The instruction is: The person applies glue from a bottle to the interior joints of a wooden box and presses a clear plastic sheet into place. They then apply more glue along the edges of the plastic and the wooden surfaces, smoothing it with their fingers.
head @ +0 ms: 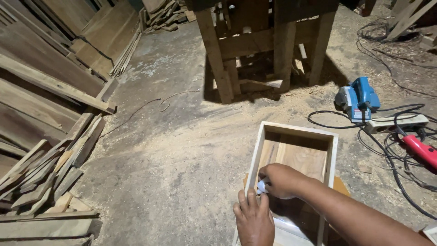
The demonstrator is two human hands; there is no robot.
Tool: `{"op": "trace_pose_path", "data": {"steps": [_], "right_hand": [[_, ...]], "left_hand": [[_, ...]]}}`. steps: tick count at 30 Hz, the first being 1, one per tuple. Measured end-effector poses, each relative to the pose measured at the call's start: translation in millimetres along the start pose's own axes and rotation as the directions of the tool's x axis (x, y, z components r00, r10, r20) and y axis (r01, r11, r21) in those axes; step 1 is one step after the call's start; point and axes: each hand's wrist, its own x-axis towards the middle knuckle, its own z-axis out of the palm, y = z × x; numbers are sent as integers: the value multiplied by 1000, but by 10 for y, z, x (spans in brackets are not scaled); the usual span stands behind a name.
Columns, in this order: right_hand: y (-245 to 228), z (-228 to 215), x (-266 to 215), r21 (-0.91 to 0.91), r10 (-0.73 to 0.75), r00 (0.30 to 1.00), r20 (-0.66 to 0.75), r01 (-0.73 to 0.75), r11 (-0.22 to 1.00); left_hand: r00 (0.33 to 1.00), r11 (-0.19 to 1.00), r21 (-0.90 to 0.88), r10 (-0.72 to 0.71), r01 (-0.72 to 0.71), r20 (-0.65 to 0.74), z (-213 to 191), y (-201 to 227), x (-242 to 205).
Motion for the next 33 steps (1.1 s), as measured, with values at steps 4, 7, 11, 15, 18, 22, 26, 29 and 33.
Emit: {"op": "trace_pose_path", "data": {"steps": [4,7,11,15,18,22,26,29,33], "right_hand": [[51,43,35,16,-71,997,-3,71,997],[52,42,35,20,-98,995,-3,98,995],[-1,8,1,22,-87,996,2,87,996],[-89,-53,-54,50,-44,998,38,42,998],[-89,-41,-50,55,-45,998,42,43,998],[-24,15,-20,31,-34,999,26,33,999],[20,42,-11,7,-41,999,6,41,999],[32,122,45,64,99,991,89,-104,993],[80,150,49,99,113,989,91,-122,988]], "left_hand": [[1000,1000,-5,-20,20,-21,6,9,0],[999,1000,0,-18,18,-32,42,-3,1],[1000,1000,7,-23,23,4,33,1,16],[997,1000,4,-11,11,-76,129,-25,5],[996,1000,-24,-3,1,-84,120,-33,-5],[997,999,-43,4,-8,-77,78,-36,-10],[997,998,-55,27,-31,-77,-5,-26,-1],[1000,996,-83,18,-17,13,-181,-3,16],[998,994,-100,38,-42,-50,-103,-41,18]]}}
